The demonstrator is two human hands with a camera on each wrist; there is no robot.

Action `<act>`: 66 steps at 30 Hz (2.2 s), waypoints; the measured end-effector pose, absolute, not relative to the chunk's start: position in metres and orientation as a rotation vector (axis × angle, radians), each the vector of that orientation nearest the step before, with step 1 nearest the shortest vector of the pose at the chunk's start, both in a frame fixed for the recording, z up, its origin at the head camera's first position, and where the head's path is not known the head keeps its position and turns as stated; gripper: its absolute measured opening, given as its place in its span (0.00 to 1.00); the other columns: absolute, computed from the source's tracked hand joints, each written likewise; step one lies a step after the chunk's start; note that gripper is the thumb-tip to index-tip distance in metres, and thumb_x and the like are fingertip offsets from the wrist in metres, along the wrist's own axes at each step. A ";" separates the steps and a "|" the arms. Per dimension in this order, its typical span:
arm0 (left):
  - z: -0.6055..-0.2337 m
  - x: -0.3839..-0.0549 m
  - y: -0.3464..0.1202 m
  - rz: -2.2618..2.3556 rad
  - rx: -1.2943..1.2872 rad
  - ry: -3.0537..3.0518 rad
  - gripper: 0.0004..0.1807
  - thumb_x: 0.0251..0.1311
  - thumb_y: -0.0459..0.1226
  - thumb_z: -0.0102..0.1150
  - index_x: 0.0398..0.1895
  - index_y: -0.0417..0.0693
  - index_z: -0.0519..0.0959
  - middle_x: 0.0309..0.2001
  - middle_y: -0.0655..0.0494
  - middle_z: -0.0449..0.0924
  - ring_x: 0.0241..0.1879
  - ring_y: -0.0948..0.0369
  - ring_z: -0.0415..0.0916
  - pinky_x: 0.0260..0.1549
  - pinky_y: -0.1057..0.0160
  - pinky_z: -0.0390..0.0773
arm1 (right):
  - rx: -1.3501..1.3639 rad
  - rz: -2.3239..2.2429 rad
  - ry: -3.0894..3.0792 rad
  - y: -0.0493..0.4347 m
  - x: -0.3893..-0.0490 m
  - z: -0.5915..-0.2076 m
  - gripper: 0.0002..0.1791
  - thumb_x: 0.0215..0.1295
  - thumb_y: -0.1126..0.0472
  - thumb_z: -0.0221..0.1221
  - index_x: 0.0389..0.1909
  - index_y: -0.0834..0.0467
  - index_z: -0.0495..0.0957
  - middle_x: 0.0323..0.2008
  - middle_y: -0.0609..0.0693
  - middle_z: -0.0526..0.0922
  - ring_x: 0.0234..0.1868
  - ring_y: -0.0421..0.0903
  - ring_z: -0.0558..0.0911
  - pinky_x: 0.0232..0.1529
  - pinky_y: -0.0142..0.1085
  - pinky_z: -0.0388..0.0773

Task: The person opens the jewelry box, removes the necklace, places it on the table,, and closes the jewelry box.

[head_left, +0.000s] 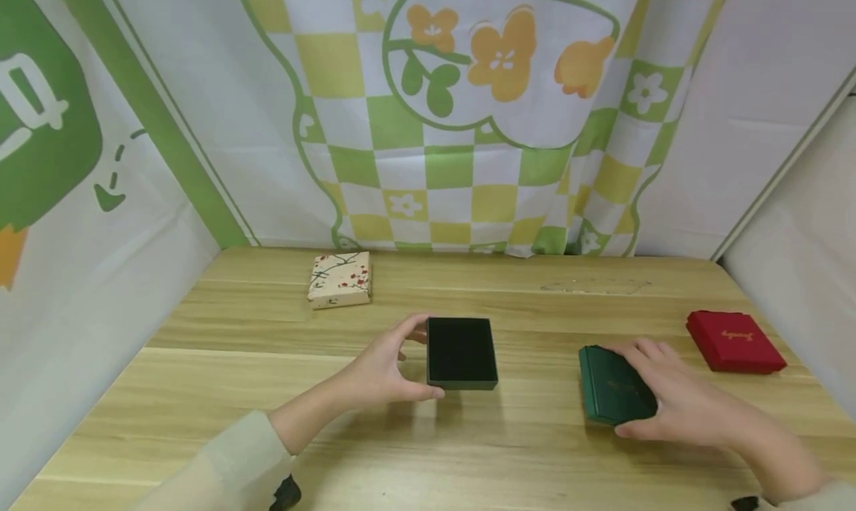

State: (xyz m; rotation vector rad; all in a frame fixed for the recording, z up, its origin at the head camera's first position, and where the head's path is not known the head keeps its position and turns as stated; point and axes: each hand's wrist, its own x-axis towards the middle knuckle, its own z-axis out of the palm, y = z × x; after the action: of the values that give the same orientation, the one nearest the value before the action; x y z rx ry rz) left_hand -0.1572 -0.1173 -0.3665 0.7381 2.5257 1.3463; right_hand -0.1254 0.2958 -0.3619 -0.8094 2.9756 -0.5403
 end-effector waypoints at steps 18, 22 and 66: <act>-0.367 -0.159 -0.109 1.386 0.709 2.502 0.55 0.44 0.43 0.80 0.74 0.41 0.57 0.60 0.49 0.73 0.60 0.54 0.70 0.48 0.56 0.76 | -1.062 -0.805 2.896 0.195 -0.151 -0.329 0.51 0.50 0.33 0.70 0.73 0.44 0.59 0.58 0.44 0.68 0.58 0.45 0.66 0.48 0.50 0.75; -0.368 -0.159 -0.109 1.405 0.718 2.481 0.55 0.44 0.42 0.79 0.74 0.43 0.58 0.60 0.52 0.74 0.60 0.55 0.70 0.48 0.55 0.75 | -1.097 -0.745 2.932 0.179 -0.157 -0.326 0.53 0.48 0.31 0.69 0.73 0.44 0.59 0.59 0.43 0.69 0.57 0.44 0.67 0.48 0.51 0.72; -0.361 -0.158 -0.105 1.435 0.870 2.479 0.48 0.43 0.40 0.80 0.70 0.51 0.65 0.55 0.56 0.79 0.55 0.56 0.73 0.43 0.52 0.81 | -1.191 -0.686 2.849 0.137 -0.164 -0.321 0.54 0.46 0.36 0.72 0.71 0.55 0.63 0.57 0.47 0.68 0.48 0.43 0.74 0.44 0.37 0.77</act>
State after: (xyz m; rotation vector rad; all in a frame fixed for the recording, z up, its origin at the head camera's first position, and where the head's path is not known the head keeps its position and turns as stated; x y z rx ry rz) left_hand -0.1585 -0.1053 -0.3606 0.8696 2.4789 1.4346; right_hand -0.1642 0.1373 -0.3209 -1.1910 2.8493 -0.6863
